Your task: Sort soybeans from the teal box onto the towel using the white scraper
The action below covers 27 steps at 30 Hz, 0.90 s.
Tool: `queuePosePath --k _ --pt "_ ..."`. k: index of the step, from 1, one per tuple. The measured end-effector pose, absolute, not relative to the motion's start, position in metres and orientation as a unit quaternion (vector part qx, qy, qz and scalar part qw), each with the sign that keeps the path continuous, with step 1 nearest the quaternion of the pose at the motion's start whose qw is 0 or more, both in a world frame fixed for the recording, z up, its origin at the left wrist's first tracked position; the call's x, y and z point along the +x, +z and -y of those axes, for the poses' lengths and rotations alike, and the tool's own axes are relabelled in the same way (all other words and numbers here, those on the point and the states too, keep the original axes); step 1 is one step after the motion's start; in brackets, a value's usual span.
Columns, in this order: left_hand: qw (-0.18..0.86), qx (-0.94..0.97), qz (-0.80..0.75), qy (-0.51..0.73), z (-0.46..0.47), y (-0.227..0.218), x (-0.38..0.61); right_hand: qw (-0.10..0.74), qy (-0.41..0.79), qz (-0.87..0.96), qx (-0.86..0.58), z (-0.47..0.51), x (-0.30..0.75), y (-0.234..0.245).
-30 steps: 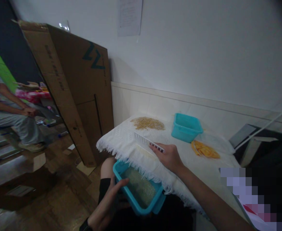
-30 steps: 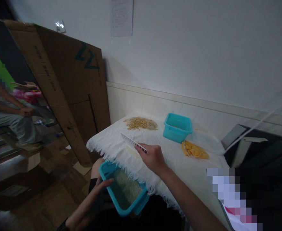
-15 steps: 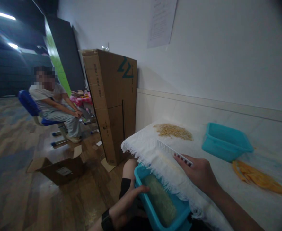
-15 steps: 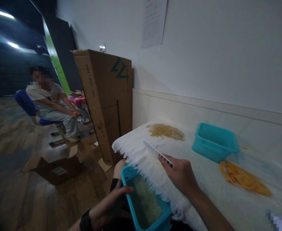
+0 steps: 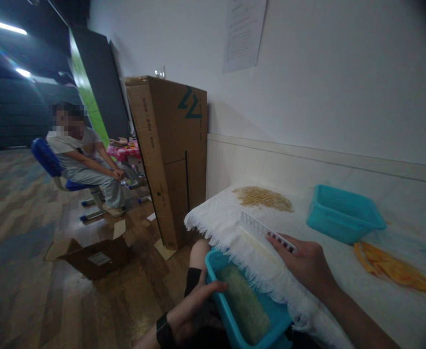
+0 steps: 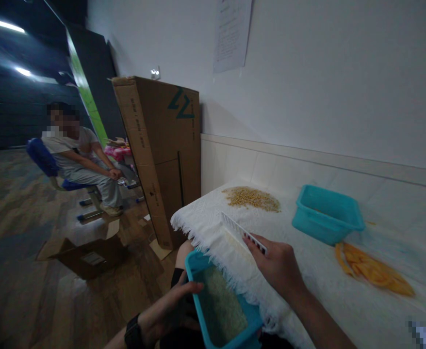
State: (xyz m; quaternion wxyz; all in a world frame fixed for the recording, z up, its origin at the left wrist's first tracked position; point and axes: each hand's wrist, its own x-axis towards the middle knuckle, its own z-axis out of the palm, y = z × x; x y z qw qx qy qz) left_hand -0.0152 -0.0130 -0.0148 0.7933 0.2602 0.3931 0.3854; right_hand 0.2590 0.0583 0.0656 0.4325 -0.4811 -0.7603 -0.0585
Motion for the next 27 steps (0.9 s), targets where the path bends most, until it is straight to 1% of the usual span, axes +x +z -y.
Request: queuePosePath --k 4,14,27 --pt "0.790 0.266 -0.379 0.402 0.014 -0.015 -0.013 0.427 -0.060 0.766 -0.477 -0.057 0.258 0.066" --pt "0.784 0.292 -0.386 0.388 0.015 -0.009 -0.013 0.437 -0.067 0.762 -0.473 -0.061 0.254 0.070" --pt "0.786 0.290 -0.381 0.391 0.016 -0.015 -0.012 0.417 -0.045 0.779 -0.467 -0.059 0.249 0.063"
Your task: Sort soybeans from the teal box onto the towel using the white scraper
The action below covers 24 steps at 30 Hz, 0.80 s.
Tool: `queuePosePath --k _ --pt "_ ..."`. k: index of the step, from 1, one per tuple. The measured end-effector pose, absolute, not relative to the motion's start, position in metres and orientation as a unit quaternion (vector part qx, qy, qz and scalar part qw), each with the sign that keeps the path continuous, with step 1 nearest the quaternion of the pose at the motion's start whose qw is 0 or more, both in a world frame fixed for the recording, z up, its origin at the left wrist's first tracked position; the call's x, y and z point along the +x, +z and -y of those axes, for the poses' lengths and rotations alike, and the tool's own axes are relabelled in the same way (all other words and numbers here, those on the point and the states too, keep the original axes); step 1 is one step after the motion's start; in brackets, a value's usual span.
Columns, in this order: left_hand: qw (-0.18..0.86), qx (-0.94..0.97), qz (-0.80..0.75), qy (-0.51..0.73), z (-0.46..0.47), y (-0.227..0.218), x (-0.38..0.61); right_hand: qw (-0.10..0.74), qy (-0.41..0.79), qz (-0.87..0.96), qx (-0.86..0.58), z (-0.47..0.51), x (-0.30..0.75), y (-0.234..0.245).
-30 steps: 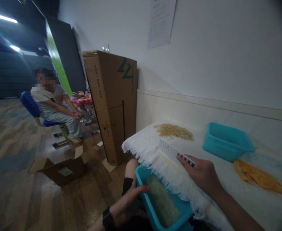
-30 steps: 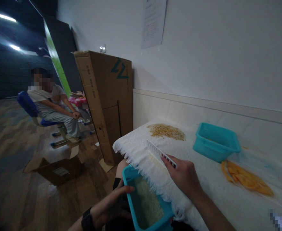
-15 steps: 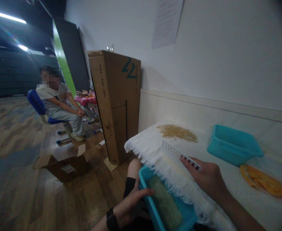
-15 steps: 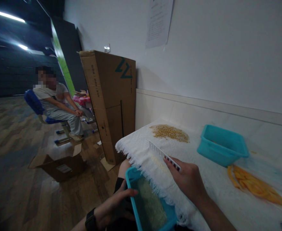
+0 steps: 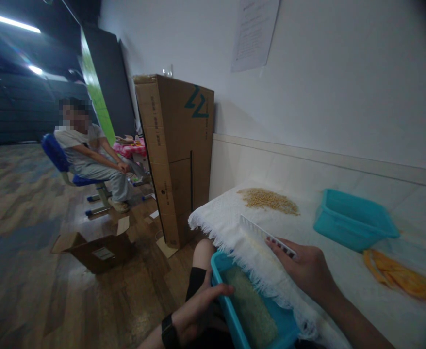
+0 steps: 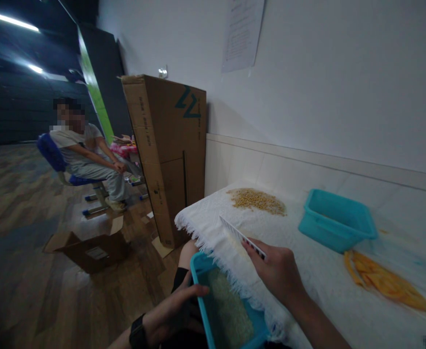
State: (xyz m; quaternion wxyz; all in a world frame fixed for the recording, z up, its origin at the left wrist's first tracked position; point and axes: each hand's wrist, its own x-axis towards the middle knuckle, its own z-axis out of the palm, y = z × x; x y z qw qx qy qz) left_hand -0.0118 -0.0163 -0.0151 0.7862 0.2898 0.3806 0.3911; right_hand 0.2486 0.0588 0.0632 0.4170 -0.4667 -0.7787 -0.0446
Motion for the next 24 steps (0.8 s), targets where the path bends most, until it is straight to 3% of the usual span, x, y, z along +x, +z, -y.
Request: queuePosePath --k 11,16,24 --pt "0.779 0.229 -0.453 0.368 0.010 -0.015 -0.006 0.476 -0.039 0.702 -0.528 -0.035 0.271 0.085" --pt "0.749 0.221 -0.522 0.344 -0.006 -0.020 0.001 0.460 -0.075 0.684 -0.561 0.003 0.294 0.080" --pt "0.727 0.212 -0.545 0.361 -0.038 0.000 0.017 0.450 -0.165 0.748 -0.459 0.034 0.302 0.074"
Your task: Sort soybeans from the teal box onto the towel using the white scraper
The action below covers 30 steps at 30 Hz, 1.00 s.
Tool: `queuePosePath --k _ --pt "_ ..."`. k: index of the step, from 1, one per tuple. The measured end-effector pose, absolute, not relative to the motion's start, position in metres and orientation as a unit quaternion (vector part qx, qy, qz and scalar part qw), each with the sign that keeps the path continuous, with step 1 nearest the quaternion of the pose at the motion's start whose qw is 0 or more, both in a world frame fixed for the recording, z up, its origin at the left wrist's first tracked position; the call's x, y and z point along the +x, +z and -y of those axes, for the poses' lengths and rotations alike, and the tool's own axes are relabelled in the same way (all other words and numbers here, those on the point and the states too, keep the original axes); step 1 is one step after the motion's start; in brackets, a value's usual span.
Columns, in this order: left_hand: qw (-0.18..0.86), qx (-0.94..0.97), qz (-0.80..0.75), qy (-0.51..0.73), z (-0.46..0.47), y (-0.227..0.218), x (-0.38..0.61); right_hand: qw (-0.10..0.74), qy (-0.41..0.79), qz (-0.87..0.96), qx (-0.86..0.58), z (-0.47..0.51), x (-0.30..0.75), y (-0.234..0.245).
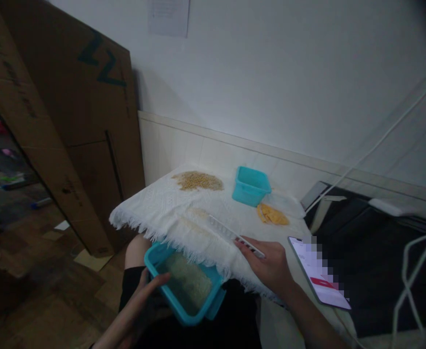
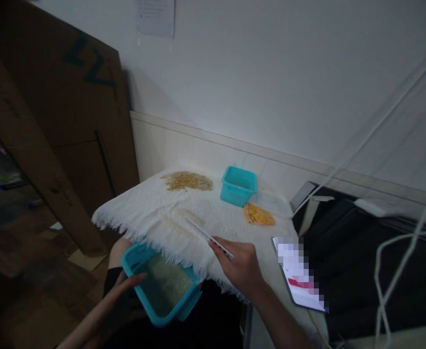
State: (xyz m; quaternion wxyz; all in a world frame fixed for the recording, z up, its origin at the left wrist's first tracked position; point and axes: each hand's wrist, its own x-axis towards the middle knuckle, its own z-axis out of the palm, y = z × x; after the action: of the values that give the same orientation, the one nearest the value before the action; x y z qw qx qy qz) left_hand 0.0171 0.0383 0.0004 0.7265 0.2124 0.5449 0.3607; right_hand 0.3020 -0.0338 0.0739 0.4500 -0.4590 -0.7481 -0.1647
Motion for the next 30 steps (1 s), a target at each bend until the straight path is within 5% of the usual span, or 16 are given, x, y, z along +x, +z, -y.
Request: queuePosePath --k 8,20,30 --pt "0.745 0.212 -0.525 0.354 0.006 -0.009 0.013 0.416 -0.165 0.781 -0.435 0.042 0.291 0.073" --pt "0.700 0.247 -0.562 0.364 -0.061 -0.017 0.009 0.420 -0.181 0.759 -0.463 0.052 0.296 0.081" --pt "0.569 0.445 -0.549 0.420 -0.099 -0.026 0.000 0.404 -0.192 0.779 -0.438 0.054 0.284 0.078"
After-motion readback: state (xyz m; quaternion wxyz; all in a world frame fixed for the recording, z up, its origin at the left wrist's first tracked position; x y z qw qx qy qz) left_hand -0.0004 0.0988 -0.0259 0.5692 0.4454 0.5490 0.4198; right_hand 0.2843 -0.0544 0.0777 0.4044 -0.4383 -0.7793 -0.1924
